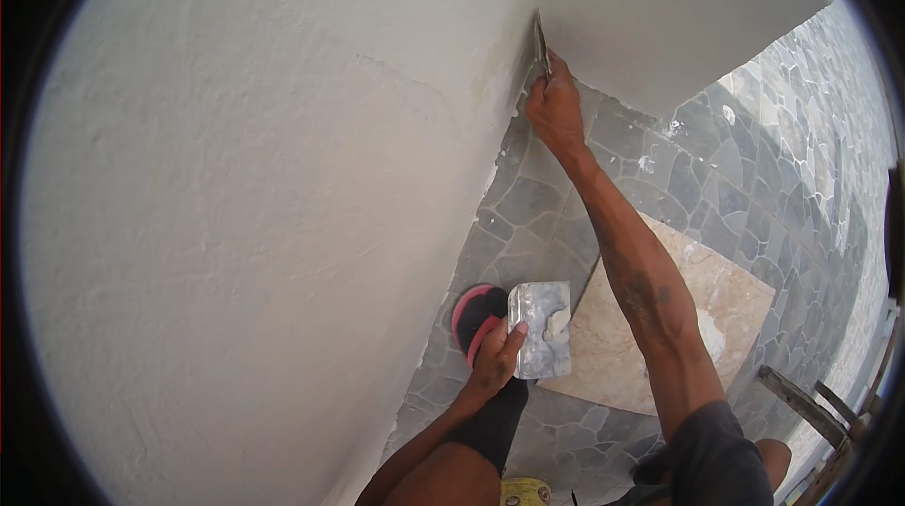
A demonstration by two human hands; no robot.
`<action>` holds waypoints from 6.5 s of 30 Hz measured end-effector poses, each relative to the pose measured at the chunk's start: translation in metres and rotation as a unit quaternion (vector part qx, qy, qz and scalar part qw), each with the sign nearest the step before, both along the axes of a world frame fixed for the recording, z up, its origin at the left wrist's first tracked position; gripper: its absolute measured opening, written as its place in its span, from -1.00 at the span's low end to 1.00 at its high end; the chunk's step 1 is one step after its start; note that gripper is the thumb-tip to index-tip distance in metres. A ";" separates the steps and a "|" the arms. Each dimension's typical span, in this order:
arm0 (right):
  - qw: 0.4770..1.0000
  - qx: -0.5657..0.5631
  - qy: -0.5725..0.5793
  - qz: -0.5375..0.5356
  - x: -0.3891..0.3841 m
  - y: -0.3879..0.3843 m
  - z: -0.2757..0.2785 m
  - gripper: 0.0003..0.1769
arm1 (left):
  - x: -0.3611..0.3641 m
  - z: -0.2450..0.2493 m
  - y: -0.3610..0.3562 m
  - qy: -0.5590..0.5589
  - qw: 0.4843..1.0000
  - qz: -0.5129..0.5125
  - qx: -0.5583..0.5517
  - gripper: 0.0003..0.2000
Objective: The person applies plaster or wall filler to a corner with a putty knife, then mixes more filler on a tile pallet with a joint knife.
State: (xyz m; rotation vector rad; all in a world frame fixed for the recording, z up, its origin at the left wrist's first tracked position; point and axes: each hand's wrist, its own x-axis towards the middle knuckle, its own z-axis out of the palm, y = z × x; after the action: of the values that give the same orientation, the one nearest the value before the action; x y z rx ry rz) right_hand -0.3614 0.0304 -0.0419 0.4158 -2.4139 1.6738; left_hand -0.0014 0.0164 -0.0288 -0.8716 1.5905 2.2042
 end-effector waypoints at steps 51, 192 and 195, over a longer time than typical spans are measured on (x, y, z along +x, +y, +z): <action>0.999 0.010 0.033 0.033 0.020 -0.011 0.004 -0.35 | 0.002 0.001 -0.003 -0.003 0.999 -0.019 -0.027 -0.66; 0.997 0.003 0.059 0.046 -0.005 0.005 0.030 -0.34 | -0.007 0.015 -0.005 -0.004 1.000 -0.014 -0.004 -0.65; 0.993 0.014 0.108 0.034 -0.004 -0.001 0.030 -0.32 | -0.004 0.008 -0.005 0.002 1.000 -0.009 0.006 -0.65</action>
State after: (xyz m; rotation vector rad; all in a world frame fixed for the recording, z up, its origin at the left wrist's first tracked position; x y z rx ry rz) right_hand -0.3653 0.0297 -0.0117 0.6546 -2.2906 1.5343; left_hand -0.0052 0.0112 -0.0205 -0.8466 1.5779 2.2014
